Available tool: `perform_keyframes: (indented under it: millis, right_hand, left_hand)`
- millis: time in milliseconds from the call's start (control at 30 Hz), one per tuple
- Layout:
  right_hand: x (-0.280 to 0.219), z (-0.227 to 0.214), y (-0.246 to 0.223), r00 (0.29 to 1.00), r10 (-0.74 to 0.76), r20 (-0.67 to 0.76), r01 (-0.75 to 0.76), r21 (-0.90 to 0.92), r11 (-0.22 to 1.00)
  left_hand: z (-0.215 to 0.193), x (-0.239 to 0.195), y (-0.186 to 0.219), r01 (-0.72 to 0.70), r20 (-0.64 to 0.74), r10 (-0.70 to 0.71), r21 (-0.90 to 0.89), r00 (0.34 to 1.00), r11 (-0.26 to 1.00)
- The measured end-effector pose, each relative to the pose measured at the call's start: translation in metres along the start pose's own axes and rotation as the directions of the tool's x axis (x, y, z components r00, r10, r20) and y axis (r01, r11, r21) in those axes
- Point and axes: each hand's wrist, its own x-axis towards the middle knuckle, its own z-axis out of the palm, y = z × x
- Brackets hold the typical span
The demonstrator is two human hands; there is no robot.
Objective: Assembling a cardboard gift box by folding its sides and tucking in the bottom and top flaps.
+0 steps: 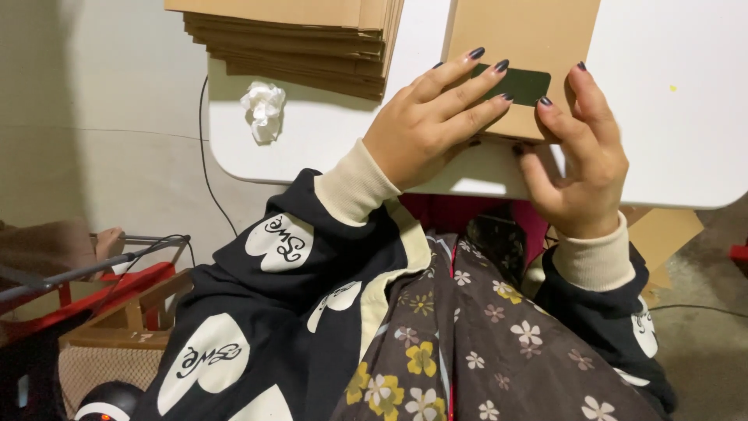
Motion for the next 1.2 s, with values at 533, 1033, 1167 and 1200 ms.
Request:
perform_keyframes:
  millis: [533, 1033, 1167, 1200]
  right_hand:
    - [0.006, 0.004, 0.011, 0.987, -0.128, -0.099, 0.147, 0.221, 0.964]
    - [-0.002, 0.031, -0.025, 0.953, 0.236, -0.192, -0.093, 0.553, 0.828]
    - [-0.006, 0.035, -0.04, 0.924, 0.364, -0.113, -0.264, 0.499, 0.826]
    - [-0.005, 0.034, -0.042, 0.943, 0.306, -0.129, -0.234, 0.395, 0.888]
  left_hand:
    - [0.003, -0.031, -0.001, 0.251, 0.091, -0.238, -0.165, 0.967, 0.954]
    - [-0.031, -0.003, 0.028, 0.159, -0.217, -0.239, -0.331, 0.946, 0.93]
    - [-0.05, 0.023, 0.031, -0.054, -0.324, -0.023, -0.227, 0.946, 0.972]
    - [-0.058, 0.03, 0.031, -0.094, -0.298, 0.043, -0.158, 0.954, 0.983]
